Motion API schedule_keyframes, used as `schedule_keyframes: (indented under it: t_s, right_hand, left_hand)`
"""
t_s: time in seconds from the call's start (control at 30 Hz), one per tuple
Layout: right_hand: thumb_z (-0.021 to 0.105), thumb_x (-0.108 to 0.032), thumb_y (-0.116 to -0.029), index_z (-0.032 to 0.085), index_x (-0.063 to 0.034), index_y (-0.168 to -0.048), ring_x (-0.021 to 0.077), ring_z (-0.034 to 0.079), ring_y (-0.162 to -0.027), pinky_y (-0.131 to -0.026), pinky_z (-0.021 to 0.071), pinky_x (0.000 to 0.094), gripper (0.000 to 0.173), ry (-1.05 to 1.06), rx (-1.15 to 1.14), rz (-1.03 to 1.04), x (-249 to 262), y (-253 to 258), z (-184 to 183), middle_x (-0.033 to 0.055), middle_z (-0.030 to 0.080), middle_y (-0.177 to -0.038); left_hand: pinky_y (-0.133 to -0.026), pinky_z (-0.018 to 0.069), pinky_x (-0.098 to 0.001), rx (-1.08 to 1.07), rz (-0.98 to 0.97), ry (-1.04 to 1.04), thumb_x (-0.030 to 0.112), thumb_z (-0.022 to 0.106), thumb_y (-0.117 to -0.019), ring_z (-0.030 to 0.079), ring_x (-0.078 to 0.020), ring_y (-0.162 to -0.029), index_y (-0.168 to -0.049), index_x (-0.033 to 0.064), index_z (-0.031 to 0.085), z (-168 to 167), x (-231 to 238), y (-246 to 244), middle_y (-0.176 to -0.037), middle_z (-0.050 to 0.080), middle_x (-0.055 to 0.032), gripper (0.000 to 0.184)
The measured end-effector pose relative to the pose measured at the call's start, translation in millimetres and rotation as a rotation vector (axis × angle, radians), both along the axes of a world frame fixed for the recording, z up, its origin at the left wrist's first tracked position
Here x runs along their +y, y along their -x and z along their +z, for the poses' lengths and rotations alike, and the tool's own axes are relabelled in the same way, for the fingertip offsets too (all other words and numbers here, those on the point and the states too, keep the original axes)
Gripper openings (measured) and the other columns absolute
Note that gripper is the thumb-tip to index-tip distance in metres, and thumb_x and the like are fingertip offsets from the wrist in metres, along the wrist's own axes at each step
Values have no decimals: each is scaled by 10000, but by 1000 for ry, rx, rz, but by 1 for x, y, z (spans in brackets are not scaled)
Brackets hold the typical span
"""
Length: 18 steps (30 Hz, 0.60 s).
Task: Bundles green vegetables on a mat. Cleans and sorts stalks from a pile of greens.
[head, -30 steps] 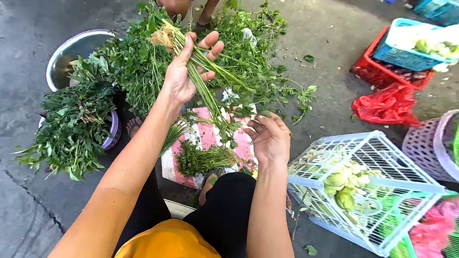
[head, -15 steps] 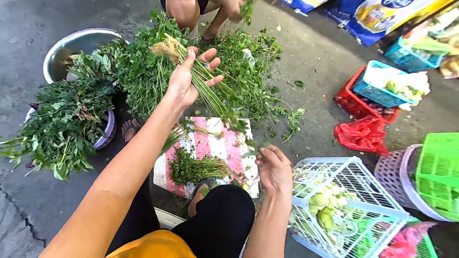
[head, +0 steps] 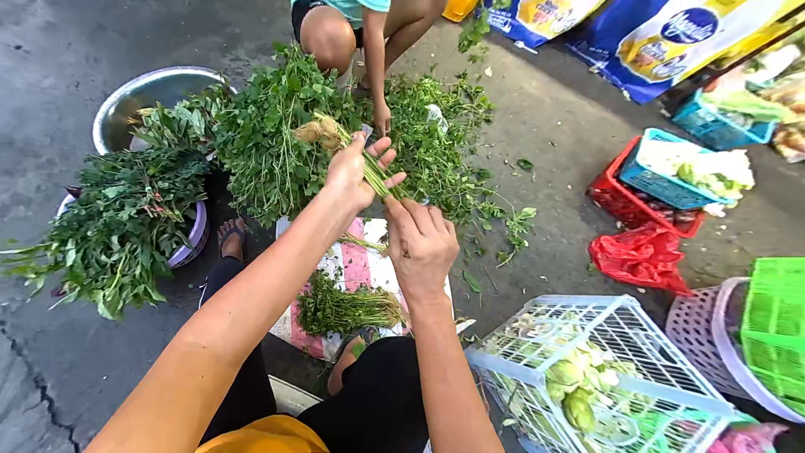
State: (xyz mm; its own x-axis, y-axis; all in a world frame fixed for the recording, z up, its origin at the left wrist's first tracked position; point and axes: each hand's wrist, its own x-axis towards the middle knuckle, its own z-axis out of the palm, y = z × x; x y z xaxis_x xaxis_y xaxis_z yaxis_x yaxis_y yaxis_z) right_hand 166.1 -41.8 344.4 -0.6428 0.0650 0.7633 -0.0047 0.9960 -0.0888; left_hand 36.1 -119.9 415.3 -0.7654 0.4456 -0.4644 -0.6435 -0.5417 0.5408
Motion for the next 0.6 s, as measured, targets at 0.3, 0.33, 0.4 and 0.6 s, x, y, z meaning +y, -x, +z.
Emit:
schedule_keyframes:
  t_s: [0.3, 0.33, 0.4, 0.6]
  right_hand:
    - [665, -191, -1006, 752, -78, -1070, 203, 729, -811, -736, 603, 427, 156, 517, -291, 63, 18, -15, 17, 97, 751, -967]
    - [685, -197, -993, 761, -87, -1060, 182, 725, -834, -765, 603, 406, 150, 566, -320, 62, 22, -16, 19, 86, 747, -987]
    - [701, -202, -984, 772, -96, -1043, 173, 700, -842, -773, 569, 394, 141, 611, -365, 39, 27, -18, 21, 82, 737, -997]
    - [609, -227, -1041, 727, -101, -1096, 236, 694, -916, -788, 556, 485, 181, 493, -445, 12, 37, -24, 20, 105, 707, -1067]
  left_hand:
    - [-549, 532, -312, 360, -273, 374, 404, 414, -1108, 624, -182, -680, -1364, 170, 431, -15, -10, -10, -927, 632, -73, 347]
    - [-540, 527, -308, 375, -289, 386, 404, 413, -1109, 618, -179, -667, -1359, 170, 435, -18, -10, -9, -916, 630, -72, 344]
    - [-545, 540, -314, 374, -317, 402, 414, 397, -1110, 625, -185, -674, -1395, 174, 404, -21, -8, -9, -917, 627, -76, 373]
    - [-572, 572, -365, 437, -459, 506, 467, 356, -1109, 671, -223, -729, -1471, 195, 352, -25, -1, -6, -939, 652, -95, 454]
